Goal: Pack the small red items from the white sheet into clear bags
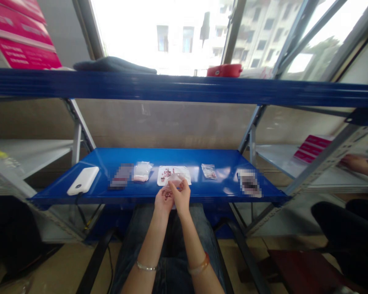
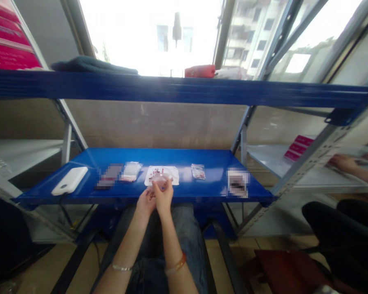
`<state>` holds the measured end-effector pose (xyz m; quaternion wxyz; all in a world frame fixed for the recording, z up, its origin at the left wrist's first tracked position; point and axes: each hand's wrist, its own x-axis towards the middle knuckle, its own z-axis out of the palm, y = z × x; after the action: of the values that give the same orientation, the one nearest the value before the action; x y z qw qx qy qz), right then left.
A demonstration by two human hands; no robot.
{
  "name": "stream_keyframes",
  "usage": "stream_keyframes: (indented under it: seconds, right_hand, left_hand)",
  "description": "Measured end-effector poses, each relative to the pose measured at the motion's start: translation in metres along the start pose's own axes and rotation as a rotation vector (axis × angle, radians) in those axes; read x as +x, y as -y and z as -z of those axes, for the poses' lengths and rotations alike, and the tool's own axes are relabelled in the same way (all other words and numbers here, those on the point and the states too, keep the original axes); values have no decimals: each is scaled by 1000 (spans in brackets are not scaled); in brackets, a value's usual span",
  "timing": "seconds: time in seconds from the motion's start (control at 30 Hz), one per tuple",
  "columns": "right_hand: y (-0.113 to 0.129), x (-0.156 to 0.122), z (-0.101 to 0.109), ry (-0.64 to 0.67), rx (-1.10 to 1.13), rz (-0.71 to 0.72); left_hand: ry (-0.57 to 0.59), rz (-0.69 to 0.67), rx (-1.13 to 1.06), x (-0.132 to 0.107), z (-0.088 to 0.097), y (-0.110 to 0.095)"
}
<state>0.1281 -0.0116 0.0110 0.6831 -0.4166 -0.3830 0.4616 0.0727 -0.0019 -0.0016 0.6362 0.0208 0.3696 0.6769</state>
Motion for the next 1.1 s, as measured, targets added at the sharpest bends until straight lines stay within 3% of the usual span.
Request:
stream_keyframes:
  seconds: [0.17, 0.37, 0.4, 0.47, 0.53, 0.63, 0.83, 1.1]
  right_hand:
    - [6, 9, 12, -173, 260, -169]
    - [3, 27, 38, -280, 428, -277]
    - [3, 29, 42, -286, 421, -279]
    - [3, 33, 48, -288, 404, -287]
    - [5, 35, 52, -319, 422, -315]
    - [12, 33, 52, -384, 483, -362]
    - [23, 29, 48, -449, 523, -401]
    - [16, 31, 47, -448, 495, -457]
  left_hand:
    - [-87, -82, 93, 4, -2, -1]
    - [-108, -365, 306, 29, -26, -12]
    - [-99, -451, 409, 36, -31, -15]
    - [-47, -795, 983, 49, -38, -22]
    - [12, -980, 1503, 61, -40, -27]
    - [89, -989, 1848, 73, -36, -27]
    - [168, -956, 1977, 81, -29, -20]
    - [180, -967, 2019, 84, -29, -22]
